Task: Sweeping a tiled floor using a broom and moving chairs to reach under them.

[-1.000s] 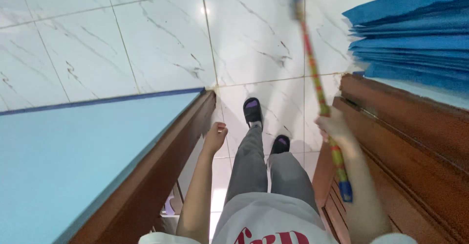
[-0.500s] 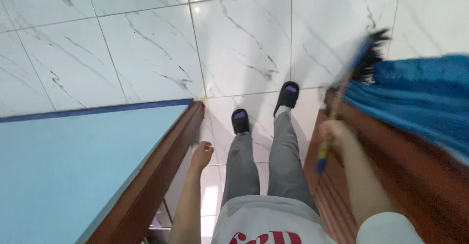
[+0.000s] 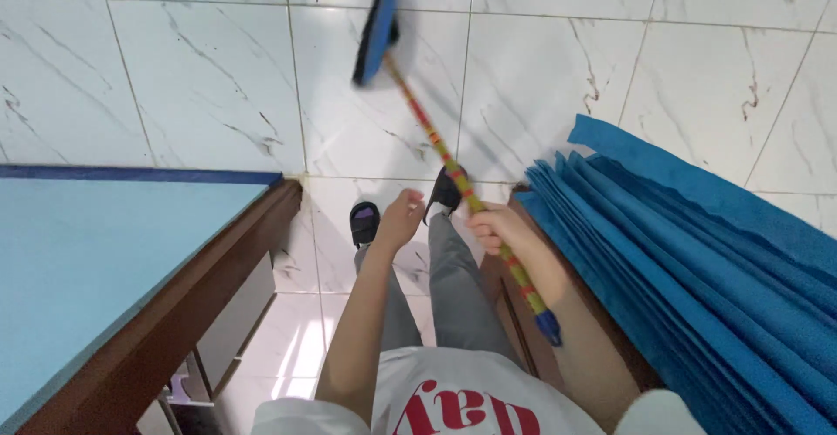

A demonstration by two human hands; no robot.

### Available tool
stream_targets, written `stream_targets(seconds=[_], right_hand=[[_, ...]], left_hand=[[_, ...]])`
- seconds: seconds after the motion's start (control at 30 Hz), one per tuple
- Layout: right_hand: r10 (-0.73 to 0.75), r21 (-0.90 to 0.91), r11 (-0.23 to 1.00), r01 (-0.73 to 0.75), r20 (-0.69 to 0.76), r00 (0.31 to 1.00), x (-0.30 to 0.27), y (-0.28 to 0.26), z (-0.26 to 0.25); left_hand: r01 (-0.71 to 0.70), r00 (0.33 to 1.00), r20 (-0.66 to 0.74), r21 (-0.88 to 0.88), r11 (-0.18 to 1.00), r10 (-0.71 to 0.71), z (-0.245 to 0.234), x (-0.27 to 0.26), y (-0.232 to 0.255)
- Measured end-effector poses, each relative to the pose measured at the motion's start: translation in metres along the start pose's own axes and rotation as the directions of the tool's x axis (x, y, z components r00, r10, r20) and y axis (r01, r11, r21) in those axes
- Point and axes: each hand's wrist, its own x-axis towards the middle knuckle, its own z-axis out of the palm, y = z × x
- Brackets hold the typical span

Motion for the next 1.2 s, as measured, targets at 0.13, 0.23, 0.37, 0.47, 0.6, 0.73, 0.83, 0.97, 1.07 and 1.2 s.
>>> stream_targets(seconds=[0.13, 0.23, 0.37, 0.47, 0.6, 0.73, 0.83, 0.97, 1.07, 1.2], right_hand=[[-0.224, 0.091, 0.968, 0.234, -0.109, 0.968, -0.064, 0.017, -0.037], [-0.139, 0.202, 0.952, 0.230, -0.383, 0.913, -0.061, 0.055, -0.073], [-0.117, 0.232, 0.930, 0.286, -0.553, 0.825, -0.003, 0.083, -0.177], [-0.045, 0.313, 0.907, 0.282, -0.594, 0.803, 0.032, 0.026, -0.236], [-0.341, 0.644, 0.645, 0.413, -0.241, 0.909, 0.108, -0.035, -0.342], [-0.427, -0.001, 0.898, 0.439, -0.240, 0.872, 0.113, -0.081, -0.227], [-0.581, -0.949, 0.149, 0.279, 0.144, 0.801, 0.157, -0.092, -0.138], [-0.165, -0.275, 0.956, 0.102, -0.215, 0.963, 0.143, -0.109, 0.000], [-0.129, -0.269, 0.956, 0.118, -0.025, 0.991, 0.127, -0.140, 0.052], [-0.159, -0.094, 0.979, 0.178, 0.183, 0.970, 0.121, -0.174, 0.043]], left_hand=[[0.010, 0.999, 0.051, -0.071, 0.997, -0.007, 0.004, 0.016, 0.043], [0.091, 0.995, 0.023, 0.109, 0.990, -0.094, -0.007, 0.016, 0.029], [0.241, 0.969, 0.018, 0.176, 0.954, -0.248, -0.020, 0.002, -0.012], [0.305, 0.950, -0.011, 0.222, 0.926, -0.311, -0.036, -0.011, -0.017], [0.313, 0.950, -0.074, 0.185, 0.932, -0.305, -0.046, -0.021, -0.013], [0.374, 0.927, -0.060, 0.138, 0.917, -0.369, -0.040, -0.023, -0.005], [0.399, 0.917, -0.049, 0.141, 0.906, -0.396, -0.031, -0.006, -0.011], [0.349, 0.937, -0.019, 0.019, 0.937, -0.349, -0.022, -0.001, 0.004], [0.313, 0.949, -0.022, 0.018, 0.949, -0.313, -0.023, 0.012, 0.012], [0.266, 0.963, -0.071, 0.058, 0.962, -0.262, -0.035, 0.020, 0.004]])
